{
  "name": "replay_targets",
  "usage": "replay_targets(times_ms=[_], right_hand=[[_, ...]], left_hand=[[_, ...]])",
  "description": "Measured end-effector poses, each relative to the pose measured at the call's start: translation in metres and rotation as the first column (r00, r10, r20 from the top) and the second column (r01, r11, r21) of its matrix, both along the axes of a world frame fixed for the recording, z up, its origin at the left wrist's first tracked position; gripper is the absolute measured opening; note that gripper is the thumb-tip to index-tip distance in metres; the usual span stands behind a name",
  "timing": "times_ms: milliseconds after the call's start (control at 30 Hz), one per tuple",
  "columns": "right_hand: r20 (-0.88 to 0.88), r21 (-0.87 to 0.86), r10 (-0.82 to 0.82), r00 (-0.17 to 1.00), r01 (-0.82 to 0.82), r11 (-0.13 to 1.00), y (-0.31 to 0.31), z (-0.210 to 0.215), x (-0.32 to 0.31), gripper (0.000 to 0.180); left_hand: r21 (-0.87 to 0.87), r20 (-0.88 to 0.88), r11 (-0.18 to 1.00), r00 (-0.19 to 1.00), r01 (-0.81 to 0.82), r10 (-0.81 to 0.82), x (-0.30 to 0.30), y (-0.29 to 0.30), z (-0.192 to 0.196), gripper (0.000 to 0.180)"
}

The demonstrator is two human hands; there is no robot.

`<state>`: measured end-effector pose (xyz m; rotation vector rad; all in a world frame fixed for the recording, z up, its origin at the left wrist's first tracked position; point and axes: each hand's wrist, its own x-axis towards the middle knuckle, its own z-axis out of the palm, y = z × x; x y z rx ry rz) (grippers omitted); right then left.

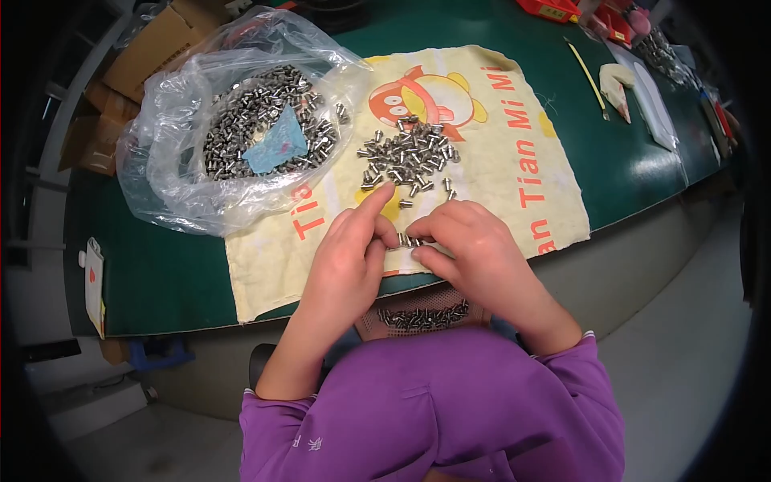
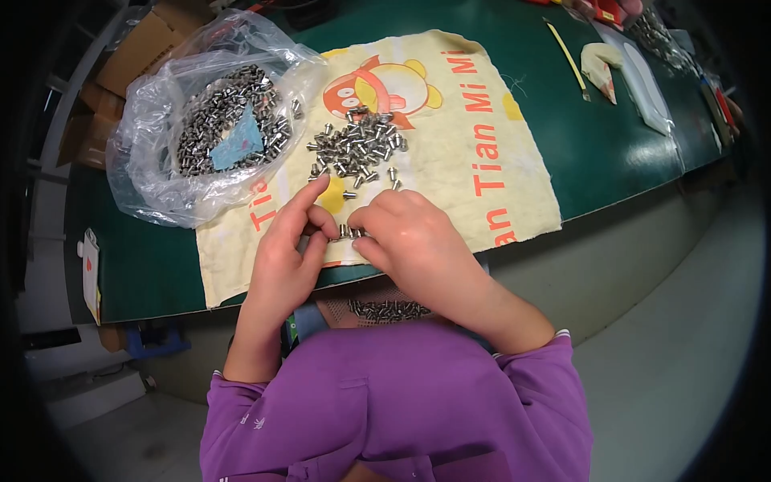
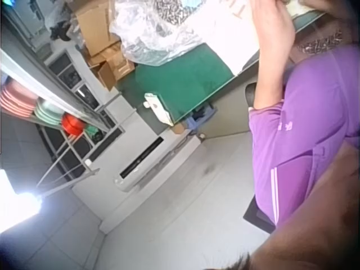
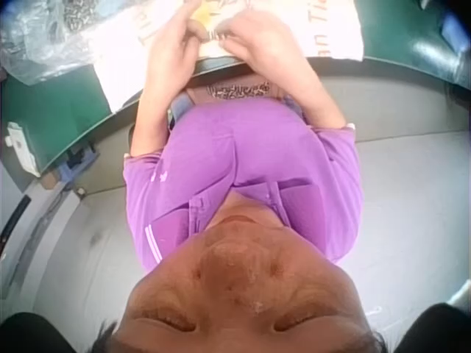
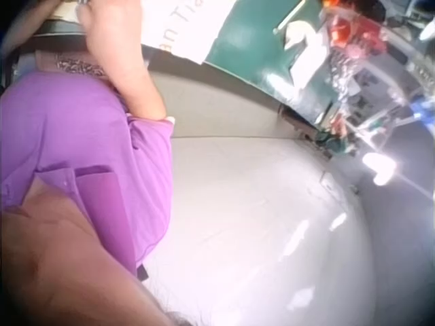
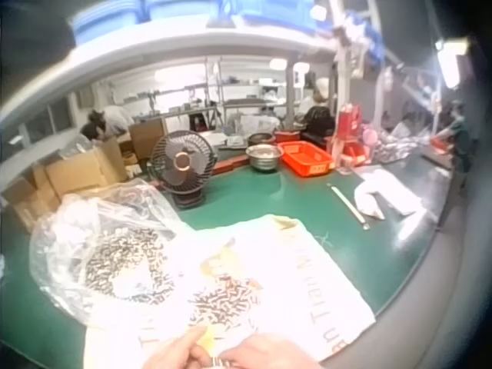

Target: Sorting and arranging small metal hardware components on a workbench in a factory environment.

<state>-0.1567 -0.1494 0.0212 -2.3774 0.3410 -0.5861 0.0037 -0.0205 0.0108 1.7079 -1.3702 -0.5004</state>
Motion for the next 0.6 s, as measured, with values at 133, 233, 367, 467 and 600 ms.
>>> replay_targets(times_ms=[133,233,367,467,600], right_hand=[[0.004,-0.002,0.004,1.000,-0.004,1.000,0.001,0.000,0.001,0.022],[0.017,-0.018,-0.005,1.000,0.006,1.000,0.000,-0.003,0.002,0.022],[0.036,-0.032,-0.013,0.999,0.014,0.999,-0.001,-0.002,0.004,0.021],[0.050,-0.041,0.008,0.999,-0.005,0.999,-0.002,-0.002,0.007,0.019],[0.052,-0.048,0.017,0.999,-0.015,0.999,-0.004,-0.004,0.006,0.017]], left_hand=[[-0.041,0.017,0.999,1.000,-0.001,0.002,-0.003,-0.001,-0.004,0.066],[-0.030,0.051,0.997,0.996,-0.065,0.066,-0.004,0.002,0.000,0.069],[0.014,-0.012,1.000,1.000,-0.015,0.016,-0.007,0.005,0.008,0.072],[0.036,-0.009,0.999,1.000,-0.006,0.007,-0.004,0.005,0.007,0.074],[0.061,-0.065,0.998,0.997,-0.035,0.039,-0.003,0.005,0.008,0.074]])
